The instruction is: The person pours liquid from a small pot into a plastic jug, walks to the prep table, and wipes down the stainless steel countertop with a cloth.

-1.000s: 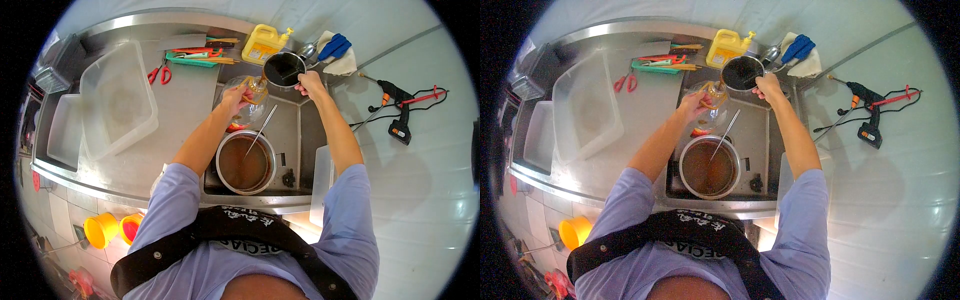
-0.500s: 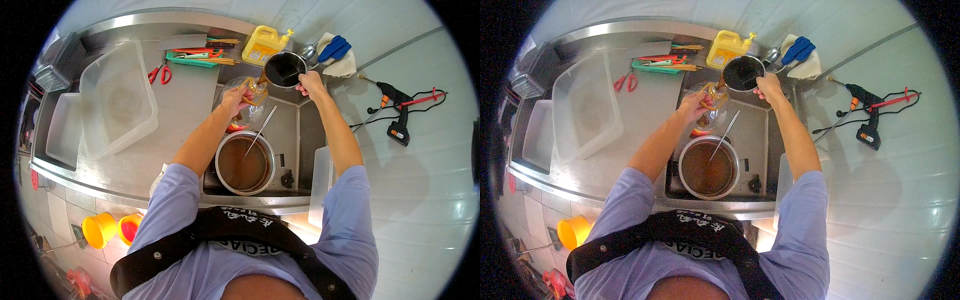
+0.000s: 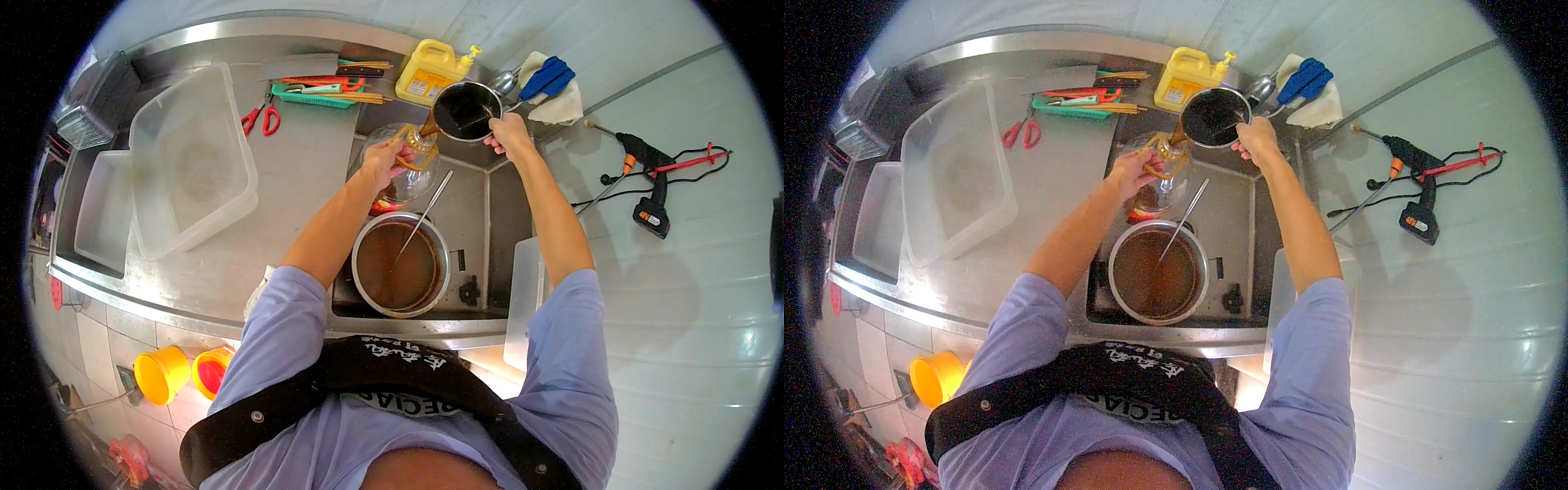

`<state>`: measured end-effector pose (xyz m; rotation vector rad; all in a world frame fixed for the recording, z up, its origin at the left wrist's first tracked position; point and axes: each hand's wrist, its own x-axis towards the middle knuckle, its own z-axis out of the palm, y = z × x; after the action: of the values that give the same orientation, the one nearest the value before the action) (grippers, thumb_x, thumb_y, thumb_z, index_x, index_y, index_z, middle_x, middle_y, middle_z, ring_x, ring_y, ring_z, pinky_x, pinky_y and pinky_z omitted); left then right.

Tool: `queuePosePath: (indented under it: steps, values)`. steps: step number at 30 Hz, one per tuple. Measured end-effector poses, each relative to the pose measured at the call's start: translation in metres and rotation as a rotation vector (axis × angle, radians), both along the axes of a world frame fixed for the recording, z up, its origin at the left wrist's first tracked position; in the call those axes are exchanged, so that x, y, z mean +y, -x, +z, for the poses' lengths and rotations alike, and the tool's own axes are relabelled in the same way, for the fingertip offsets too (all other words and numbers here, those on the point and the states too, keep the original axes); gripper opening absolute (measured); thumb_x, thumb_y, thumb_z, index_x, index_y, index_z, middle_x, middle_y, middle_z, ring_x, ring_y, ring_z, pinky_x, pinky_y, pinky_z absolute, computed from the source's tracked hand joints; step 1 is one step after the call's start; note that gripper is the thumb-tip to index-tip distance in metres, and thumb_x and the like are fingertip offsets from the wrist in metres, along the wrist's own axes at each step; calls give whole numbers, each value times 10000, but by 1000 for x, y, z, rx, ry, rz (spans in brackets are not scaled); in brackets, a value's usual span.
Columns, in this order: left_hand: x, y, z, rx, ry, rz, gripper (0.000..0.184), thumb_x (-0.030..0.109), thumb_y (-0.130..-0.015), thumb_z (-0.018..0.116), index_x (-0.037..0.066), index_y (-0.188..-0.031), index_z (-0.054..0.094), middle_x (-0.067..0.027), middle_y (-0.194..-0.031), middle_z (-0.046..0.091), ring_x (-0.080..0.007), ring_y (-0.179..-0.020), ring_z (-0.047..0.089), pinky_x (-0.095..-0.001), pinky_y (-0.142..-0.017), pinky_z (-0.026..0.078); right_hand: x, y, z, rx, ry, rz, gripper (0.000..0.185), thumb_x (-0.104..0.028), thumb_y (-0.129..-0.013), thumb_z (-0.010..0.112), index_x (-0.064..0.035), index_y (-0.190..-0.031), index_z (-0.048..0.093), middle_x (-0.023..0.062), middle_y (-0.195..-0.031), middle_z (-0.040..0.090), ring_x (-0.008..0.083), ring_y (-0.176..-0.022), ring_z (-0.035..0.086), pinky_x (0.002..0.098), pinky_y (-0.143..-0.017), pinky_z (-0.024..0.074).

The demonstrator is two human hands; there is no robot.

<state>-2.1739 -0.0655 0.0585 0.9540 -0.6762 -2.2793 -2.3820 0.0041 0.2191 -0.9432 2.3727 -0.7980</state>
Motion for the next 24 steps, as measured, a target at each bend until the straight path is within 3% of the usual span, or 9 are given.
queuePosePath:
  steps: [24]
  values:
    - [2, -2, 4, -1, 11, -5, 124, 153, -902, 531, 50, -967, 555, -67, -857, 638, -177, -743, 630, -356, -731, 528, 0, 6, 3, 69, 13, 49, 232, -152, -826, 488, 50, -864, 595, 119, -627, 618, 160, -504, 592, 286, -405, 461]
